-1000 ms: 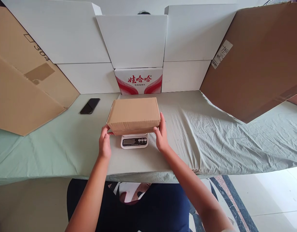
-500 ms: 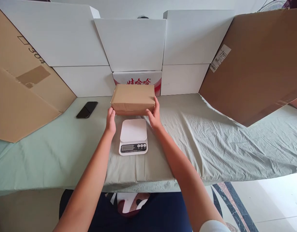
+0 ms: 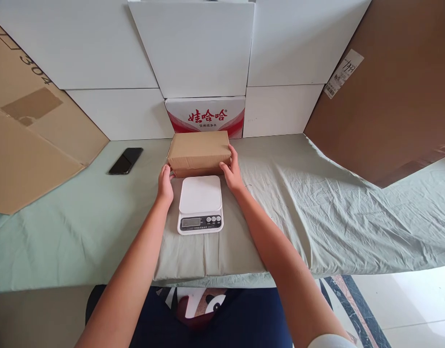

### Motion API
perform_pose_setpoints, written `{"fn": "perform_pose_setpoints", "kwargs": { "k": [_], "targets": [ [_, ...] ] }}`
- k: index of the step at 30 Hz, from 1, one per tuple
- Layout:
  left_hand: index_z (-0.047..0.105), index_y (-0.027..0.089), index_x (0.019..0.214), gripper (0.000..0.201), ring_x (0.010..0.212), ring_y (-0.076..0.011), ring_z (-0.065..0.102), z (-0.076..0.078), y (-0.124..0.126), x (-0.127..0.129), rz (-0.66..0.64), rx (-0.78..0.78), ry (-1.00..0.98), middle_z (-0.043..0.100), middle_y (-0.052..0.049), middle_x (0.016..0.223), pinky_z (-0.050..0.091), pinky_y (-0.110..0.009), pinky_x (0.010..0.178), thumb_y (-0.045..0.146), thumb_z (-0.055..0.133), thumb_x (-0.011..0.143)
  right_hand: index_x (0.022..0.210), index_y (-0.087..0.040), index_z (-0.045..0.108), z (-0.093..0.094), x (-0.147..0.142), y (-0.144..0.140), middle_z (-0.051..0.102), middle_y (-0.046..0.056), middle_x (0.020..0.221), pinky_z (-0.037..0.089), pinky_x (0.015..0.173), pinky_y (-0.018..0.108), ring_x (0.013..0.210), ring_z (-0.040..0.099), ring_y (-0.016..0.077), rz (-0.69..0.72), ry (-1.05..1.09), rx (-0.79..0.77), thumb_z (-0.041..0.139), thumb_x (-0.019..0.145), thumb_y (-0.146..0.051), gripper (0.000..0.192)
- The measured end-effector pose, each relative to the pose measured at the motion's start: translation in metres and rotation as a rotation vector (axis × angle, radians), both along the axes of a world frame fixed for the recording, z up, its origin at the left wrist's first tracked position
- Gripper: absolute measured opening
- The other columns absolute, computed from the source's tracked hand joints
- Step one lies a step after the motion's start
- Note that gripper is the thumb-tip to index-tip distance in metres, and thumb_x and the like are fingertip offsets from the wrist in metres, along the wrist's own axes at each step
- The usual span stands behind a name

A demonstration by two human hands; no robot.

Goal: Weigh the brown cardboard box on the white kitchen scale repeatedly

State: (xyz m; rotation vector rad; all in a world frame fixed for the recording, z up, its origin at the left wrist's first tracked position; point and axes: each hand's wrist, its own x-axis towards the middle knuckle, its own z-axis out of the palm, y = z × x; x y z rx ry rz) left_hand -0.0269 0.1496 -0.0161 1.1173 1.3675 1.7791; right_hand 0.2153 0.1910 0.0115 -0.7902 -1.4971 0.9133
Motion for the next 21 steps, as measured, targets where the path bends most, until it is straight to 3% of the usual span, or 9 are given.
{"fn": "perform_pose_setpoints", "kwargs": {
  "k": [6,10,15,21],
  "targets": [
    [0.064,0.027,0.134,0.055,0.147,-0.0275,0.047,0.006,-0.001,-0.026,0.109,-0.003,0.035,0.055,-0.009,0.155,0.039,-0.043,0.12,0.063,0.055,0.093,0.163,-0.037,0.004,-0.01,0.011,0.006,0.031,0.007,0.169,0.026,0.129,0.059,0.157,0.034,0.0305,0.013,-0.035,-0.028,0.05,0.091,-0.068,0.091],
    [0.062,0.03,0.136,0.059,0.149,-0.028,0.047,0.012,-0.004,-0.046,0.19,-0.003,-0.131,0.051,-0.009,0.159,0.042,-0.045,0.118,0.068,0.043,0.094,0.163,-0.041,0.005,-0.014,0.02,0.008,0.029,0.006,0.17,0.025,0.129,0.063,0.158,0.032,0.0324,-0.01,-0.05,-0.077,0.055,0.088,-0.07,0.095],
    [0.065,0.028,0.132,0.064,0.151,-0.0288,0.044,0.014,-0.004,-0.038,0.135,-0.008,-0.172,0.051,-0.011,0.159,0.04,-0.047,0.119,0.073,0.044,0.091,0.164,-0.038,0.006,-0.012,0.017,0.007,0.032,0.008,0.169,0.027,0.129,0.061,0.156,0.036,0.032,0.049,-0.036,-0.106,0.06,0.086,-0.068,0.099],
    [0.071,0.024,0.118,0.059,0.142,-0.032,0.054,0.012,-0.002,-0.017,-0.057,-0.013,-0.09,0.066,-0.014,0.142,0.045,-0.049,0.114,0.072,0.05,0.09,0.164,-0.031,-0.003,-0.007,0.014,0.003,0.029,0.011,0.171,0.028,0.13,0.056,0.154,0.039,0.0303,0.12,-0.017,-0.119,0.06,0.087,-0.066,0.106]
  ]
}}
